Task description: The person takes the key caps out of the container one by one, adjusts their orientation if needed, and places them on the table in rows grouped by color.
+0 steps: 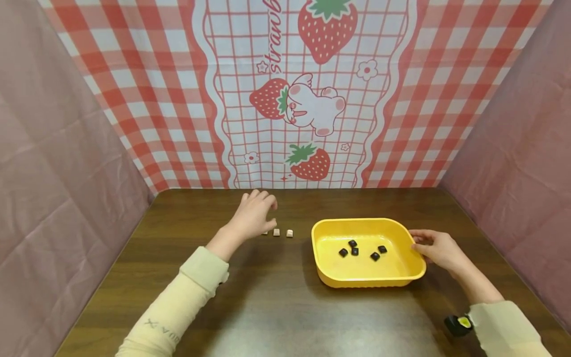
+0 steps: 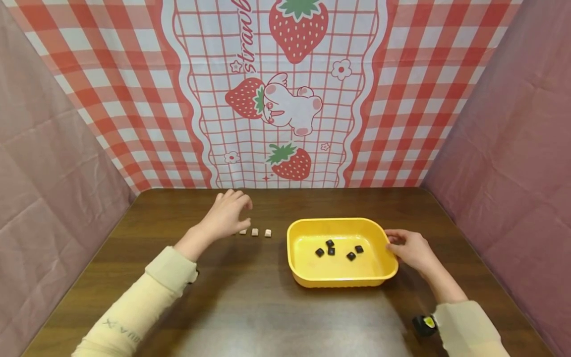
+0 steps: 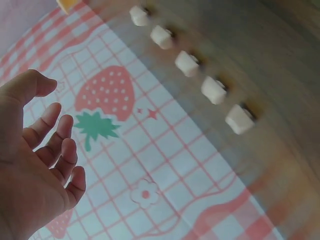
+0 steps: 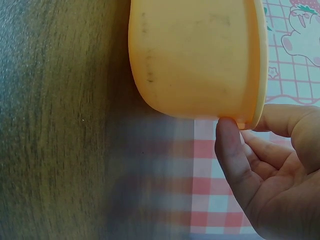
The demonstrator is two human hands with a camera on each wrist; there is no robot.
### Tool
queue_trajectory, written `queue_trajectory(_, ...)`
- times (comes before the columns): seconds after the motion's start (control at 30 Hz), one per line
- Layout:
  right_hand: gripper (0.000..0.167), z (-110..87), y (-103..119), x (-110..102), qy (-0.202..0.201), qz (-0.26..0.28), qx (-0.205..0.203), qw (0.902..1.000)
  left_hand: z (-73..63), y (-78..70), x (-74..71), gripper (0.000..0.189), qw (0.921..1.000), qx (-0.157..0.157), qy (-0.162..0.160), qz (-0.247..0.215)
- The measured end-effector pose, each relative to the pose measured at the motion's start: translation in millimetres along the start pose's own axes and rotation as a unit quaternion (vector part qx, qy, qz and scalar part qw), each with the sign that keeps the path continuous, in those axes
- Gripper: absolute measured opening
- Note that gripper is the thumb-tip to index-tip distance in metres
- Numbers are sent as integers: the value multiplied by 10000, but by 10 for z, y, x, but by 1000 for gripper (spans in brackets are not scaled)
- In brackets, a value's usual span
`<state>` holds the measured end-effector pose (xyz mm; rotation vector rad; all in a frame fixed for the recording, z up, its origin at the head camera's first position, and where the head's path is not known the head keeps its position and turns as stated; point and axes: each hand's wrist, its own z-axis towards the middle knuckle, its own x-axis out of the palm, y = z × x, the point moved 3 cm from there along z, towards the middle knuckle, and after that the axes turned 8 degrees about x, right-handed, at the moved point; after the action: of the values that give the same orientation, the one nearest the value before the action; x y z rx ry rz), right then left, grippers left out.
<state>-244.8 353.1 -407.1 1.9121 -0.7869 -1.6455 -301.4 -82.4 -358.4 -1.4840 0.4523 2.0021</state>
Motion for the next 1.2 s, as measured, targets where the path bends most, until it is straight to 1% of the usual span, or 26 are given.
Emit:
queue_trajectory(0.17, 49, -4, 12, 2, 16, -14, 34, 10000, 84, -106, -40, 26, 10000, 77, -17, -10)
queue_trajectory(0.37, 49, -2, 11, 4, -16, -47, -20, 10000, 167, -225, -59, 26, 9998, 179, -20, -68)
queue_trajectory(0.67, 49, -11, 21, 0, -8, -60, 0, 10000, 257, -406, -55, 27, 9987, 391, -194, -264)
queue_trajectory(0.87, 50, -13, 20, -4, -16, -67, 10, 10000, 342, -550, -15, 28, 9979, 523, -262, -286)
queue_trajectory(1.2, 50, -14, 22, -8, 20, -37, -1, 10000, 435, -771, 120, 30, 9960, 795, -128, -398)
